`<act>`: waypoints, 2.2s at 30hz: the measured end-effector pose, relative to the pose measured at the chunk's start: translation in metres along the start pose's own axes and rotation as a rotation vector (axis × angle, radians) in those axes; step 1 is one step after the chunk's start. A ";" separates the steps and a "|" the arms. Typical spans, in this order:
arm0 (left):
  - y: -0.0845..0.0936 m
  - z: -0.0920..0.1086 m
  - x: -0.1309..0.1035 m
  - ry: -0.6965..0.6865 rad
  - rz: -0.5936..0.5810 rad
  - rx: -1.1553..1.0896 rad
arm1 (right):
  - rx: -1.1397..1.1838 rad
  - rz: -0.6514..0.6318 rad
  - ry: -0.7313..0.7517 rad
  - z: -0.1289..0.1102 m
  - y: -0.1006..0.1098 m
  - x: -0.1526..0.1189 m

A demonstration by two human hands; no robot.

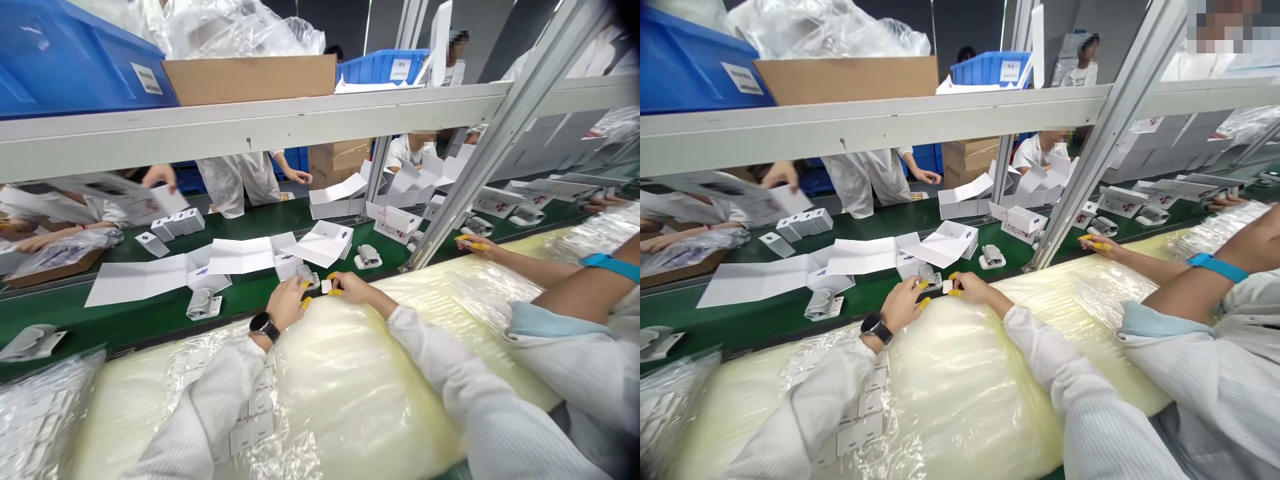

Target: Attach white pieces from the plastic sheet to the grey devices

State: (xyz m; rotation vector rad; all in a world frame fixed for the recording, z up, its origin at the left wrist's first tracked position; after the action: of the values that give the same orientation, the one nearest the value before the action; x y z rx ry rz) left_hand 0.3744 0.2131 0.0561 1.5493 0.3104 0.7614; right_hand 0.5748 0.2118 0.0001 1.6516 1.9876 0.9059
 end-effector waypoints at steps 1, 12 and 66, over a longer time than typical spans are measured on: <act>-0.007 -0.005 0.008 0.011 -0.030 -0.007 | -0.070 -0.003 0.021 0.008 0.002 0.012; -0.046 -0.018 0.046 -0.009 -0.195 -0.202 | -0.036 -0.138 0.114 0.040 -0.002 0.062; 0.044 -0.075 -0.259 0.475 -0.131 -0.468 | -0.226 -0.744 0.349 -0.246 -0.198 -0.003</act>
State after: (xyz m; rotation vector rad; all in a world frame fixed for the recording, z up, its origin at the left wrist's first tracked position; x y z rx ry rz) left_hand 0.1252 0.1065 0.0225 0.8899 0.5340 1.0121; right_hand 0.2703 0.1355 0.0359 0.5589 2.3468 1.0953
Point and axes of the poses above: each hand's wrist, its own x-axis towards the middle knuckle, its own y-axis out of the back of the hand, z = x × y, the point moved 6 cm from there along x, towards the middle knuckle
